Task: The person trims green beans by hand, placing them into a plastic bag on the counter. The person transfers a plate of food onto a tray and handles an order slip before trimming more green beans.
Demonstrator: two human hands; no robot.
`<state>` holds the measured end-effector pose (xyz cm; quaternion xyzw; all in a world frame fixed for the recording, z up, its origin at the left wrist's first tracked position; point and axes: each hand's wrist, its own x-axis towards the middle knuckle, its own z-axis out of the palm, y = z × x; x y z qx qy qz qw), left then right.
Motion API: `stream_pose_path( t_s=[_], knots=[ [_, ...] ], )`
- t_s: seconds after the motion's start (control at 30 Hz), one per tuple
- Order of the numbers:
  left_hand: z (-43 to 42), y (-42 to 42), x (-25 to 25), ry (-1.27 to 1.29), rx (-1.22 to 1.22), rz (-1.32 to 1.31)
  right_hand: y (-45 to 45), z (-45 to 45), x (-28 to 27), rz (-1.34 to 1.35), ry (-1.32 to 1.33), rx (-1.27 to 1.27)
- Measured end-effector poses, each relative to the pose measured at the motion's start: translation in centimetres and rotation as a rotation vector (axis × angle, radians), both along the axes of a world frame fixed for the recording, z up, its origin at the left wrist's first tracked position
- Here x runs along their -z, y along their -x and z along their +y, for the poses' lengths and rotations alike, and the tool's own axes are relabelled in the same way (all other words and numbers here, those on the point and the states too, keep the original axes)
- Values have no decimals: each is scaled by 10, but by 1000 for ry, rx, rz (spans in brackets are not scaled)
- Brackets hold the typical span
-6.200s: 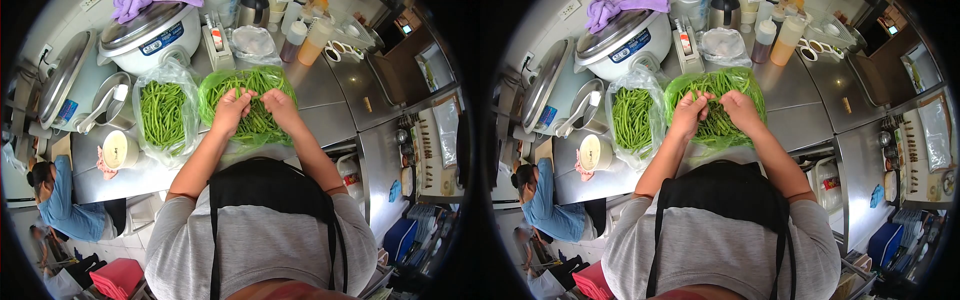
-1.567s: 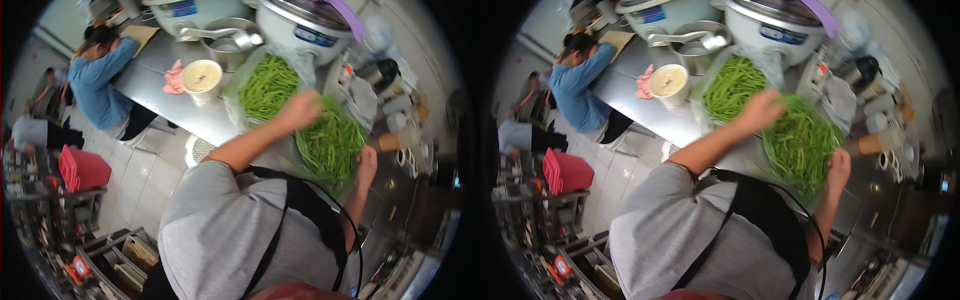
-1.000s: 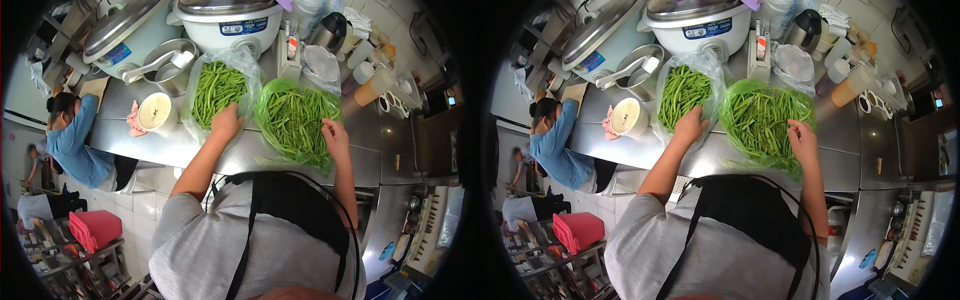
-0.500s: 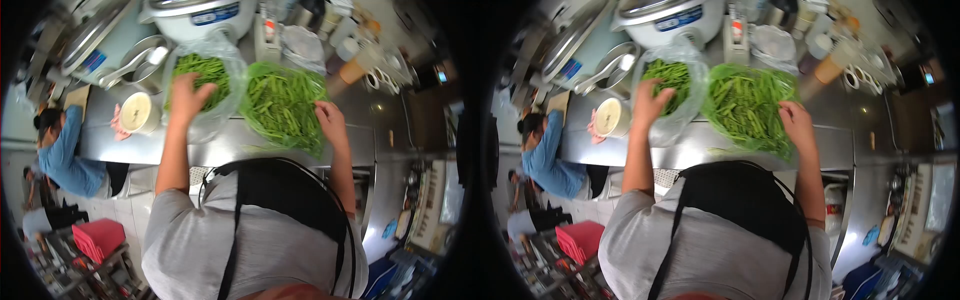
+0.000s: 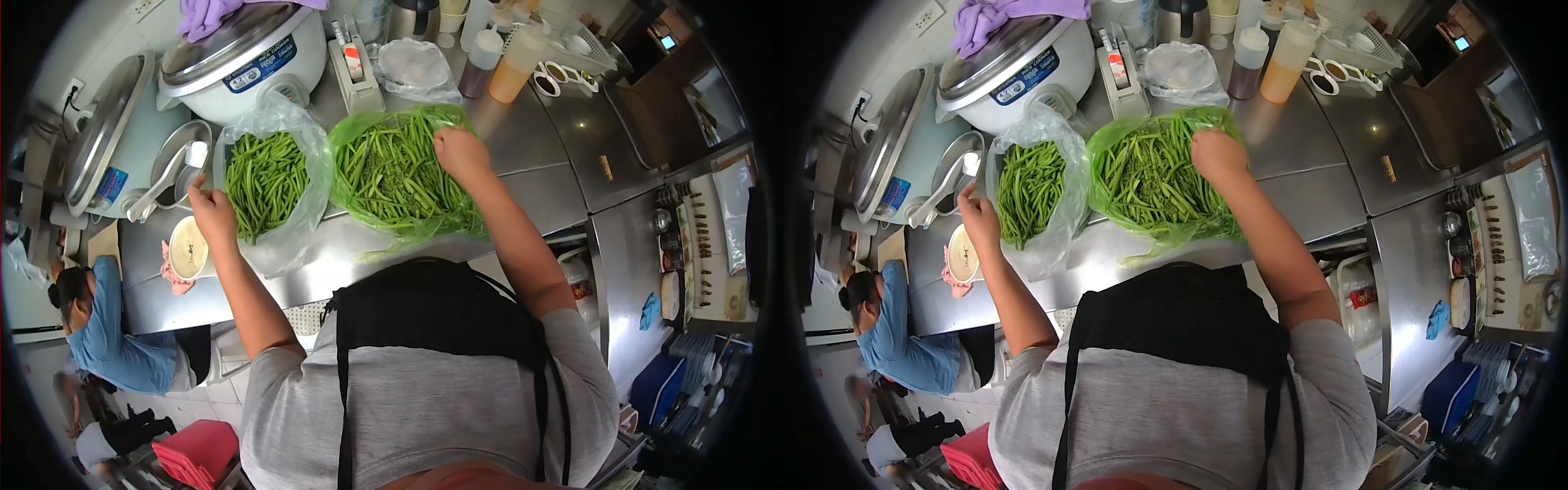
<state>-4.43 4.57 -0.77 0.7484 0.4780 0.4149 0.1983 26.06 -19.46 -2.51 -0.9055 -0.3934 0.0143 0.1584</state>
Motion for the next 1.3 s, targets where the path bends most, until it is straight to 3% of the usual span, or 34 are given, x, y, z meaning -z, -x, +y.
stream_pose_path(
  t_s=[0.1, 0.2, 0.3, 0.4, 0.43, 0.53, 0.7, 0.93, 1.03, 1.2, 1.27, 1.3],
  knots=[
    [-10, -8, -15, 4, 66, -108, -1, 18, -2, -73, 78, 87],
    [-31, -20, -15, 188, 217, -55, 5, 34, -9, -112, 201, 97],
    [-52, -33, -6, 290, 371, -100, 5, 44, 2, -111, 149, -12],
    [-63, -41, -1, 326, 452, -133, 4, 45, 11, 66, -32, -128],
    [-67, -42, -4, 317, 468, -137, 7, 39, 10, -10, -127, -167],
    [-70, -48, -2, 339, 523, -211, -3, 27, -12, 379, -385, -228],
    [-89, -79, -5, 355, 723, -381, -6, 4, -46, 1019, -767, -81],
    [-134, -122, -17, 548, 967, -422, 6, -15, -58, 1124, -756, -101],
    [-147, -146, -12, 512, 1019, -373, 24, -15, -51, 1134, -808, -173],
    [-167, -161, -11, 915, 1164, -348, 42, -31, -46, 1299, -749, -286],
    [-167, -160, -13, 1030, 1194, -285, 40, -37, -41, 1109, -820, -277],
    [-172, -160, -13, 957, 1109, -259, 37, -42, -40, 1064, -835, -249]
  ],
)
